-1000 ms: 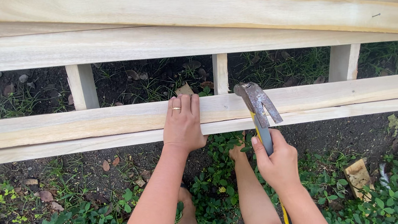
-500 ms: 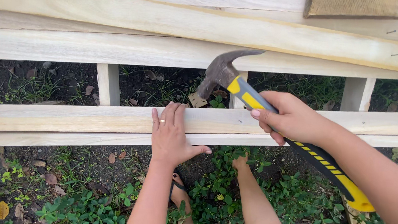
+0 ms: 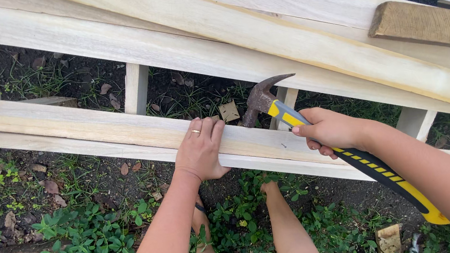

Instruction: The person hammers nails into a wooden slatted bed frame outdoors, taking nails from a cardboard box and driving them into the slats and side rails. They reposition along the frame, hold boards steady with one hand, and hammer with the other.

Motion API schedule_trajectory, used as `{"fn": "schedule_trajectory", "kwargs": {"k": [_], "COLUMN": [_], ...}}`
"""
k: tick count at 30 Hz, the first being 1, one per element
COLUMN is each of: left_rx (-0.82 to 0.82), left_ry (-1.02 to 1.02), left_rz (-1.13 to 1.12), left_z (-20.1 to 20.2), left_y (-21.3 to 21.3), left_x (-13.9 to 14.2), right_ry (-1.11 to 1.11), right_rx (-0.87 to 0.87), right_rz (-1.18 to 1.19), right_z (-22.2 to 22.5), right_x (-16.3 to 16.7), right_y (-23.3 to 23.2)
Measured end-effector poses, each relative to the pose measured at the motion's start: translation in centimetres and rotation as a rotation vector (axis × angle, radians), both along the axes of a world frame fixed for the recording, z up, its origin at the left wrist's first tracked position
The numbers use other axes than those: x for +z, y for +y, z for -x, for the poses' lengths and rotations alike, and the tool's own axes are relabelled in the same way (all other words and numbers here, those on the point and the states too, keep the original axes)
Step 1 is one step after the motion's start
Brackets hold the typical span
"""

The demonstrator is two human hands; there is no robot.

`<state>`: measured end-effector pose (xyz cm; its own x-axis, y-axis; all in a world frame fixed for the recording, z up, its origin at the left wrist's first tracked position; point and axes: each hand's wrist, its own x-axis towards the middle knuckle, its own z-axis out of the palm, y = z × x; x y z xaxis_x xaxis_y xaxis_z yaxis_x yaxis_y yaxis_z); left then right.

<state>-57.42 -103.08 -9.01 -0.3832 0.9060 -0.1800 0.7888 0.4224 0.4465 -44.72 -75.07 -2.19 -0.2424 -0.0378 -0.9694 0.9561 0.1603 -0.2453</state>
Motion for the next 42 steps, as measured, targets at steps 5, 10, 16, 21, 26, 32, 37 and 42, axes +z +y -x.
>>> {"fn": "schedule_trajectory", "kwargs": {"k": [5, 10, 16, 21, 26, 32, 37, 42], "left_rx": [0.004, -0.007, 0.012, 0.007, -0.009, -0.002, -0.098, -0.047], "left_ry": [0.023, 0.015, 0.031, 0.018, 0.005, 0.010, 0.152, 0.009], "left_rz": [-0.021, -0.035, -0.062, -0.082, -0.029, -0.041, -0.017, 0.057], "left_z": [0.1, -0.3, -0.3, -0.1, -0.4, -0.2, -2.5, -5.7], "left_y": [0.2, 0.0, 0.0, -0.2, -0.3, -0.2, 1.0, 3.2], "left_x": [0.5, 0.2, 0.0, -0.2, -0.5, 0.1, 0.9, 0.3], "right_ry": [0.037, 0.103, -0.050, -0.045, -0.017, -0.064, -0.031, 0.162], "right_rx": [0.039, -0.190, 0.038, 0.032, -0.062, 0.060, 0.011, 0.008], "right_rz": [-0.063, -0.102, -0.004, -0.034, -0.044, -0.010, -0.027, -0.163], "right_z": [1.8, 3.0, 1.1, 1.9, 2.8, 0.7, -0.5, -3.9], "right_x": [3.5, 6.3, 1.4, 2.6, 4.0, 1.2, 0.7, 1.3], "right_y": [-0.1, 1.7, 0.4, 2.2, 2.1, 0.6, 0.5, -0.9]}}
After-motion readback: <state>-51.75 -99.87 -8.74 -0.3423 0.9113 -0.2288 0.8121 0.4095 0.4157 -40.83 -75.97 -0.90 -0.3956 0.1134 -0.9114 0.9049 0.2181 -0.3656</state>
